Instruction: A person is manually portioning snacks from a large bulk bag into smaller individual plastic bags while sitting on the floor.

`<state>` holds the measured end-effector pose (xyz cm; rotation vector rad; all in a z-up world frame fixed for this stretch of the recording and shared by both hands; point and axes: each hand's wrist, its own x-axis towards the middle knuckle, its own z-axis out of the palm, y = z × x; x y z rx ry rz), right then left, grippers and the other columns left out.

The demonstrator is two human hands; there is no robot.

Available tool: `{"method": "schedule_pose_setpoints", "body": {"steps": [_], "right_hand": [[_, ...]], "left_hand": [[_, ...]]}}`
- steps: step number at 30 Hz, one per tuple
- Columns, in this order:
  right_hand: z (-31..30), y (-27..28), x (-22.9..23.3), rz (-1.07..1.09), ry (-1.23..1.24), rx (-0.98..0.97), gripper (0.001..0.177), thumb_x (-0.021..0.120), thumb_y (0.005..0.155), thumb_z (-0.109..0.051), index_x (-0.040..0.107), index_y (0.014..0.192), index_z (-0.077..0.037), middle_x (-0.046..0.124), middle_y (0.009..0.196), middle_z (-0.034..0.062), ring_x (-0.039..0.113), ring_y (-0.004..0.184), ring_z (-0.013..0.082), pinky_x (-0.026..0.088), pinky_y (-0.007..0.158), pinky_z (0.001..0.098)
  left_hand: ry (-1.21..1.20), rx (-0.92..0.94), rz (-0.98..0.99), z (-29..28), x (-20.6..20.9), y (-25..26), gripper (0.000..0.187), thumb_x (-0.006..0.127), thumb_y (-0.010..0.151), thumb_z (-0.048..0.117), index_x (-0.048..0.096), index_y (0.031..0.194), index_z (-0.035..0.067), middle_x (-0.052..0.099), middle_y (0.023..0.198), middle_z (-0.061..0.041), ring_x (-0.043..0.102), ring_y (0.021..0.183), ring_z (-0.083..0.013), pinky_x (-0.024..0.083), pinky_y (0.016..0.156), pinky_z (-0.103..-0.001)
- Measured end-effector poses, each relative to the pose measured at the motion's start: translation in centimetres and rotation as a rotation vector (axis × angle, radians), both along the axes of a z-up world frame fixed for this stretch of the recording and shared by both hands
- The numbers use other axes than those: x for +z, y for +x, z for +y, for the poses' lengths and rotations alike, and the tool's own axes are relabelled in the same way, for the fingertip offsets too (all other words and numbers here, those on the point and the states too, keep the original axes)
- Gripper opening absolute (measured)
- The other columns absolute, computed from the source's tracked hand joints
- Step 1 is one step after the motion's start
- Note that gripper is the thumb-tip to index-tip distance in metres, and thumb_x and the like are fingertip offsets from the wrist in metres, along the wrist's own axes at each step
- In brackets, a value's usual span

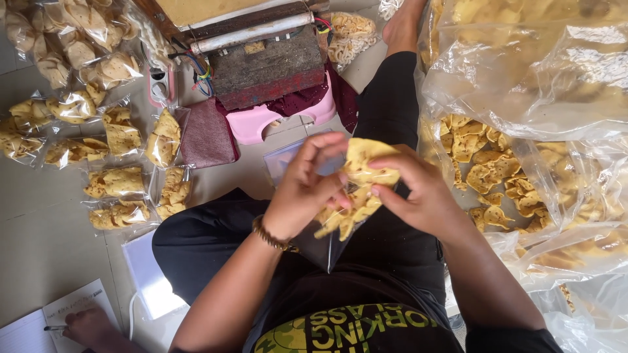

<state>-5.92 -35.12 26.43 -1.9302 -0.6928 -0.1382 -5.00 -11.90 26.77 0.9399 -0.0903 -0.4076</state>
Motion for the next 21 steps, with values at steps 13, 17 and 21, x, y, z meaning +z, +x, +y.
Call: {"method": "schedule_pose_setpoints", "body": {"steps": [13,17,21], "right_hand": [[-2.7,0.5,-3.2,0.462,0.352,-0.003,0.034,0.064,0.093,0.000,0.061,0.125,0.011,0.071,0.113,0.0212,0.071,0.093,0.0215,0.060,0.082,0.0366],[-1.5,0.6,-2.5,0.466,0.245,-0.037,0.024,0.061,0.096,0.005,0.068,0.118,0.007,0.070,0.088,0.0128,0.064,0.073,0.0108,0.054,0.067,0.0246],[-1.6,1.4,-1.9,0.366,0.239,-0.005,0.015,0.064,0.094,0.010,0.071,0.106,0.008,0.073,0.110,0.0201,0.072,0.097,0.0240,0.059,0.084,0.0357]], "left_hand": [[0.045,-0.330,-0.117,1.5,-10.4,-2.7,0.063,0.068,0.096,0.006,0.043,0.154,0.003,0.072,0.104,-0.015,0.072,0.087,-0.0125,0.061,0.073,-0.023],[0.184,-0.339,-0.180,1.2,-10.3,-3.3,0.045,0.050,0.109,0.027,0.053,0.147,0.003,0.072,0.119,-0.019,0.069,0.104,-0.0193,0.057,0.093,-0.038],[0.288,-0.246,-0.167,1.2,-10.9,-3.4,0.047,0.045,0.111,0.037,0.063,0.135,0.001,0.069,0.120,-0.021,0.060,0.122,-0.0303,0.046,0.107,-0.053]]}}
